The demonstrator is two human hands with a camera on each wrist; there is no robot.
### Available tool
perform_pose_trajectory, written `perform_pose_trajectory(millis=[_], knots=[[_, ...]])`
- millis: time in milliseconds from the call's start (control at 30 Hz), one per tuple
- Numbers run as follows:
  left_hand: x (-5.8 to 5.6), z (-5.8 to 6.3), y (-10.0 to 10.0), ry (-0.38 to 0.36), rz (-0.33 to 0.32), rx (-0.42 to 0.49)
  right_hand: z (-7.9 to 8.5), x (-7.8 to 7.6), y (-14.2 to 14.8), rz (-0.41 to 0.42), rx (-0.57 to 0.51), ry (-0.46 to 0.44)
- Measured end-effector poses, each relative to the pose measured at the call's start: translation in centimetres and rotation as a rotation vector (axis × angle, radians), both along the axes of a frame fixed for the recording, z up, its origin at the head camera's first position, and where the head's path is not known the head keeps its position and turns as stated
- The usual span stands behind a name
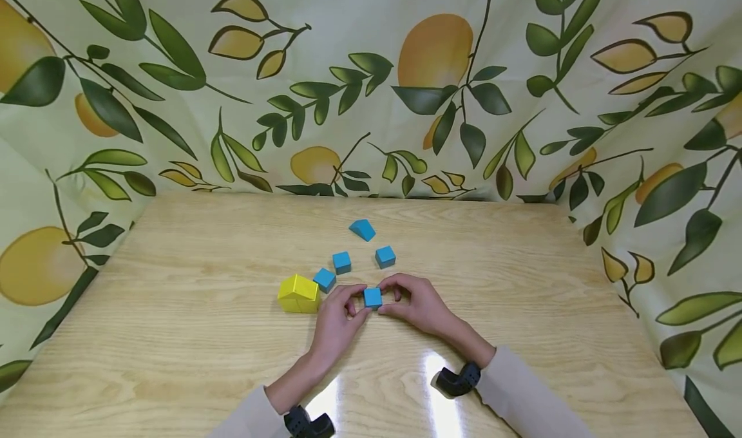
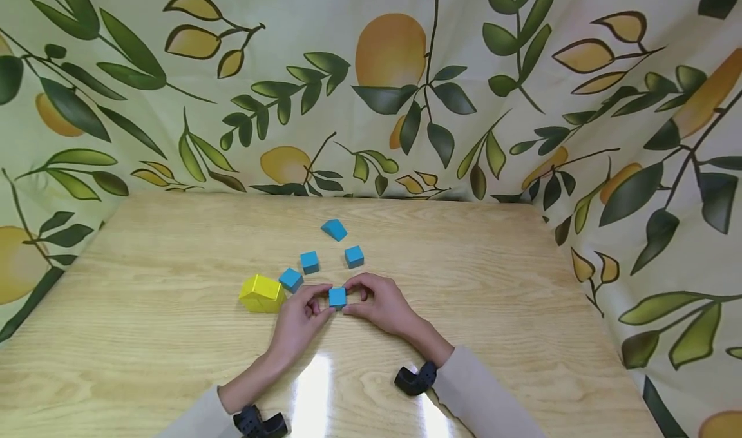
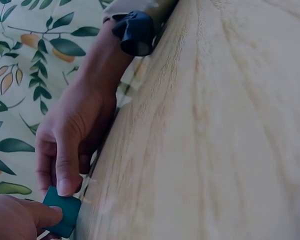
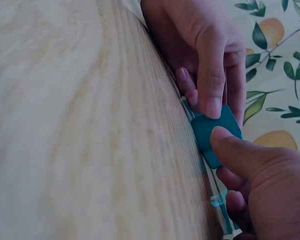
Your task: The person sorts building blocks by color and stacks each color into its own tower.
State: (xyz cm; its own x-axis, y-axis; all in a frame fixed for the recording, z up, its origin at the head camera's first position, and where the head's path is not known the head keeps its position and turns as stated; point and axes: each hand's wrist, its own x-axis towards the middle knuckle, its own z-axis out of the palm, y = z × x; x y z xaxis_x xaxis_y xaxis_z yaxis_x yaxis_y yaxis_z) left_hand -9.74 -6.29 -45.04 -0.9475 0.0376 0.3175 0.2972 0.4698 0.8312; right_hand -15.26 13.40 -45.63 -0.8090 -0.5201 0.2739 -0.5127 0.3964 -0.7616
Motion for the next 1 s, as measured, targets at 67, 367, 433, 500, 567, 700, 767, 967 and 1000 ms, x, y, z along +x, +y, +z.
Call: perform_pose_trajectory(millis=[67, 367, 433, 500, 567, 700, 767, 967, 1000], knots=[[0.1, -0.2, -0.1, -0.003, -0.004, -0.011, -0.1, 0.1, -0.1, 0.002, 0.01, 0.013], [0.1, -0.6, -0.4, 0.007, 0.001, -0.027, 0.6, -0.8, 0.7, 0.0, -0.052, -0.06], [0.0, -0.6, -0.4, 0.008, 0.002, -0.028, 1.3, -0.9, 1.0, -0.045, -0.104, -0.085], [0.0, -0.6, -0.3, 0.011, 0.003, -0.03, 2.2, -0.9, 1.2, -0.088, -0.134, -0.091], [0.0, -0.6, -0.3, 0.013, 0.002, -0.029, 3.1, -0.9, 1.3, -0.118, -0.147, -0.088], [-0.1, -0.6, -0.3, 0.018, -0.007, -0.028, 2.4, -2.4, 1.7, -0.145, -0.173, -0.071], [-0.2, -0.6, -0.3, 0.018, -0.012, -0.03, 1.8, -3.2, 1.8, -0.152, -0.164, -0.073], [-0.1, -0.6, -0.3, 0.02, -0.022, -0.028, 2.2, -4.7, 1.3, -0.128, -0.042, -0.102], [-0.1, -0.6, -0.3, 0.02, -0.023, -0.027, 1.7, -5.2, 1.4, -0.121, -0.035, -0.101]])
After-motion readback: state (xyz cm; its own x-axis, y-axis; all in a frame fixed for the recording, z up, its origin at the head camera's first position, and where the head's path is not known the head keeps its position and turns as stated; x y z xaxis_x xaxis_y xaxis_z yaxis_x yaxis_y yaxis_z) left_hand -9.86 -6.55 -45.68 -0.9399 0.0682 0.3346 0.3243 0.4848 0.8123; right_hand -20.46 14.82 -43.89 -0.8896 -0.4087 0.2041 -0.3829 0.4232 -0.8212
